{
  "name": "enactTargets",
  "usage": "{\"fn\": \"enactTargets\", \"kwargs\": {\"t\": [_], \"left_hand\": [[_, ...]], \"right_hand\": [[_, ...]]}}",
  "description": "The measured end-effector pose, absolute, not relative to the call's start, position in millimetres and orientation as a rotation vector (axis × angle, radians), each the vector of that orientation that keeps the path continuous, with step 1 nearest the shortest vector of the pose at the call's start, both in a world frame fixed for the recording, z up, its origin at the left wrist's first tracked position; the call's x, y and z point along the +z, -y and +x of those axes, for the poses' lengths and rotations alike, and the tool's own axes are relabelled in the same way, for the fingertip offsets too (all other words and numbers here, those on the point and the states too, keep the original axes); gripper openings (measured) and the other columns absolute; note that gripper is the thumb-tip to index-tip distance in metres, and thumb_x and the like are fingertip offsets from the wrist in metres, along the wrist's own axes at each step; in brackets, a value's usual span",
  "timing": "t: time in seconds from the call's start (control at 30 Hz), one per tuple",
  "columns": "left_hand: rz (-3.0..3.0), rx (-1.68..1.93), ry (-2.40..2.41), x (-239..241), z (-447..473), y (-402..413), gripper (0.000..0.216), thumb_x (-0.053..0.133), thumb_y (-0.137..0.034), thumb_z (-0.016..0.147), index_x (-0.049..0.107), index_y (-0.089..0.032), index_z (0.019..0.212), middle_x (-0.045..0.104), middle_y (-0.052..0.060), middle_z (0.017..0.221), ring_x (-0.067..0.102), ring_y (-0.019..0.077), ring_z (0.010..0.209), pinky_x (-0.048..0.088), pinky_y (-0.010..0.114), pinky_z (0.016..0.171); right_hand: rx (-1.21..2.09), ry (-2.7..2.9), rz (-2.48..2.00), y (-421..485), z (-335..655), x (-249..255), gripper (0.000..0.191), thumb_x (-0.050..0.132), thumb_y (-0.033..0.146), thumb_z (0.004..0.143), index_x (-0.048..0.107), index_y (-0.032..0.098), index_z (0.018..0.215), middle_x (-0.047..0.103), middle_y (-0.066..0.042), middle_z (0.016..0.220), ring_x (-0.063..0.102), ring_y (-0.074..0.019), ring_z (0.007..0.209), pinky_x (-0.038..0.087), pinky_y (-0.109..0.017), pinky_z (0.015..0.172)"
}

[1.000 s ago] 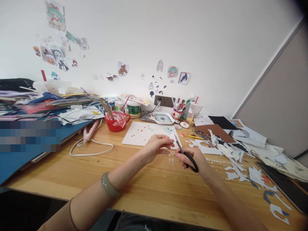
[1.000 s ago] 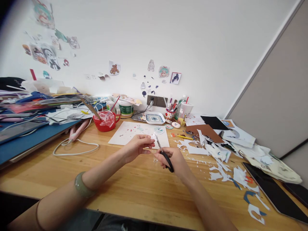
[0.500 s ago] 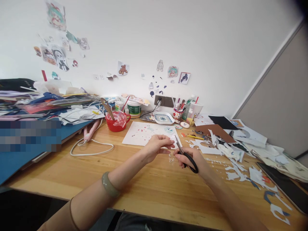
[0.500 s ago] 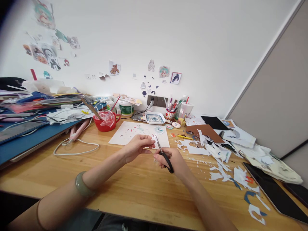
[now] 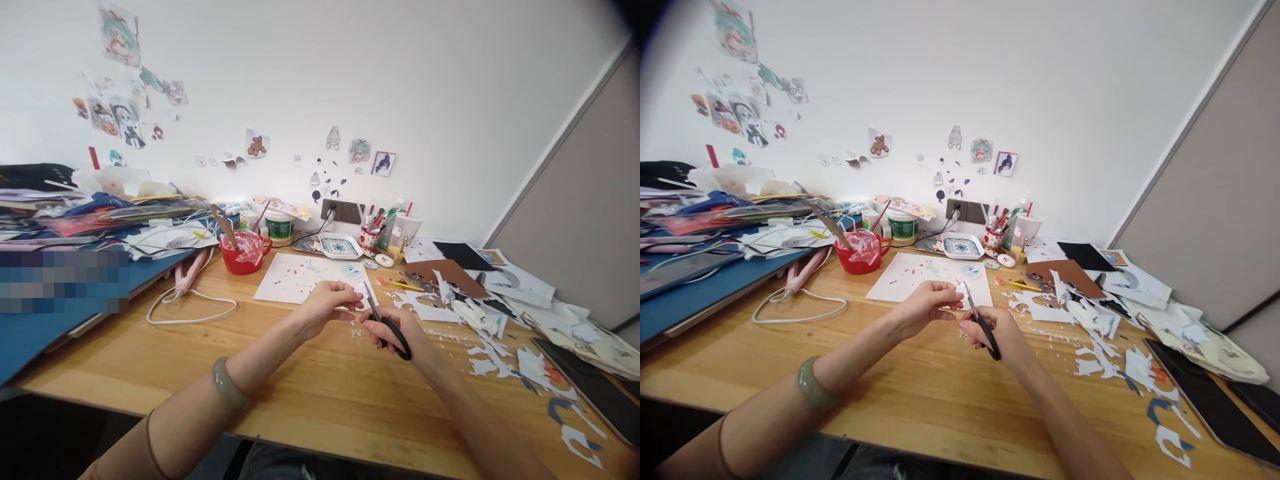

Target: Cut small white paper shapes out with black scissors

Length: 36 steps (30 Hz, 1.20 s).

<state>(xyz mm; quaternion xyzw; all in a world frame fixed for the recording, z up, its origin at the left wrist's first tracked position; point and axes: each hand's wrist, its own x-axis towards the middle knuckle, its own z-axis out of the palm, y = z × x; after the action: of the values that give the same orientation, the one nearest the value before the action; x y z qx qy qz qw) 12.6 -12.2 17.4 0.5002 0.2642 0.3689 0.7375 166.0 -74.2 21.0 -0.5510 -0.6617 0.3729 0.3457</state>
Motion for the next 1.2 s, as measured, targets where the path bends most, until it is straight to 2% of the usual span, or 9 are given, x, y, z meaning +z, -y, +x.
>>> {"fn": "enactTargets", "kwargs": {"t": [0.23, 0.63, 1.2], "left_hand": [[1.083, 0.815, -0.589, 17.1, 12.7, 11.5, 0.025, 0.070, -0.030, 0.053, 0.053, -0.013, 0.059, 0.056, 0.002, 0.063, 0.054, 0.0107, 0.066, 0.043, 0.021, 0.057], [1.075, 0.824, -0.617, 16.3, 12.7, 10.3, 0.025, 0.070, -0.030, 0.052, 0.056, -0.013, 0.064, 0.057, 0.002, 0.064, 0.055, 0.0110, 0.067, 0.043, 0.021, 0.056], [1.067, 0.825, -0.601, 17.9, 11.4, 9.9, 0.022, 0.069, -0.028, 0.055, 0.057, -0.012, 0.064, 0.057, 0.002, 0.063, 0.053, 0.0092, 0.063, 0.043, 0.020, 0.055]], "right_hand": [[0.984, 1.703, -1.414, 75.3, 166.3, 22.4, 0.023, 0.052, 0.037, 0.071, 0.056, 0.014, 0.073, 0.047, 0.004, 0.048, 0.037, -0.0044, 0.036, 0.024, -0.016, 0.033], [0.974, 1.733, -1.381, 74.9, 166.8, 25.3, 0.023, 0.054, 0.037, 0.071, 0.058, 0.014, 0.070, 0.045, 0.005, 0.046, 0.043, -0.0074, 0.042, 0.033, -0.018, 0.041], [0.953, 1.764, -1.382, 76.8, 166.9, 26.3, 0.023, 0.053, 0.037, 0.072, 0.057, 0.014, 0.068, 0.045, 0.004, 0.046, 0.043, -0.0075, 0.042, 0.035, -0.019, 0.042]]}}
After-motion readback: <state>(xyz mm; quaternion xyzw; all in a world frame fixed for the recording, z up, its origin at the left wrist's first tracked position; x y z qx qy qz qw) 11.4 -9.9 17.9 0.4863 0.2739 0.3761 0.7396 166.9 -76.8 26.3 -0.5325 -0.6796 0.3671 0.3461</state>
